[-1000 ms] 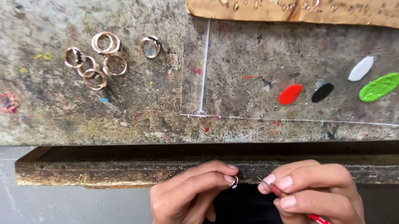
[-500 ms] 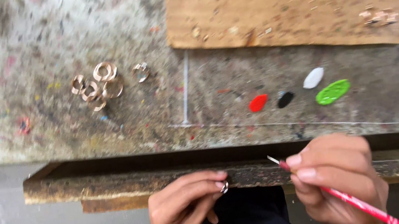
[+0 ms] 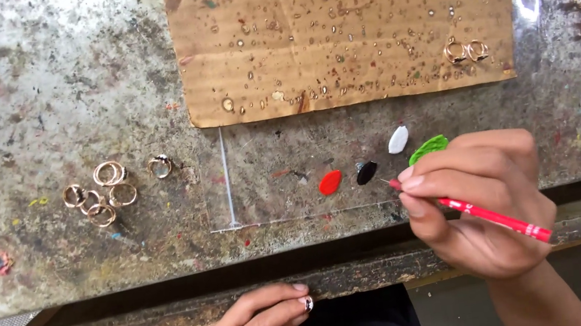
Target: Applying colored enamel to small metal rings using a fine-tipped applicator tool on a jewelry workbench.
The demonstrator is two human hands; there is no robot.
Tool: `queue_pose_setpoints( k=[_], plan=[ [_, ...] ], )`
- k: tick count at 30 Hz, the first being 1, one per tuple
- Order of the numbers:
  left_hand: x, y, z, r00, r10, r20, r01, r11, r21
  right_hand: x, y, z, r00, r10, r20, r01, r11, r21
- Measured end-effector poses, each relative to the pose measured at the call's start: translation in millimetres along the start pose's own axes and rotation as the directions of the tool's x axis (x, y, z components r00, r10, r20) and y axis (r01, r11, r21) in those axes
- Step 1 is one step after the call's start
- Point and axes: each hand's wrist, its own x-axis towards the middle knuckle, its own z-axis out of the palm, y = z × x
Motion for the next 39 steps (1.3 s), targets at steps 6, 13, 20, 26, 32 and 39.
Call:
queue_pose_setpoints(
  k=[6,13,20,26,32,39],
  plan=[
    [6.2,0.5,3.2,0.999,-0.005,-0.032,0.007,0.998,0.062,2.5,4.1,4.9,1.0,-0.025,0.012,0.025,1.0,-0.008],
    [4.6,-8.6,4.2,0.999,0.026,-0.035,-0.024,0.998,0.051,1.5,3.8,5.4,0.999,0.013,0.043,-0.012,1.0,-0.014],
    [4.0,-7.5,6.3,0.997,-0.014,-0.074,0.016,1.0,0.024,-3.0,4.8,5.4,1.0,0.012,0.015,-0.012,1.0,-0.009],
    [3.7,-9.2,-2.1,0.999,0.02,-0.044,-0.02,1.0,0.007,-39.5,0.4,13.0,0.984,0.103,-0.147,-0.079,0.983,0.164],
    [0.7,-18.9,-17.9,0.993,0.112,0.028,-0.113,0.993,0.027,-53.3,-56.6,28.7,0.943,0.284,0.176,-0.333,0.774,0.538],
    [-1.5,-25.5,-24.8,0.988,0.131,0.087,-0.132,0.991,0.008,-64.5,-87.8,69.7,0.89,0.439,0.122,-0.429,0.718,0.548]
  ],
)
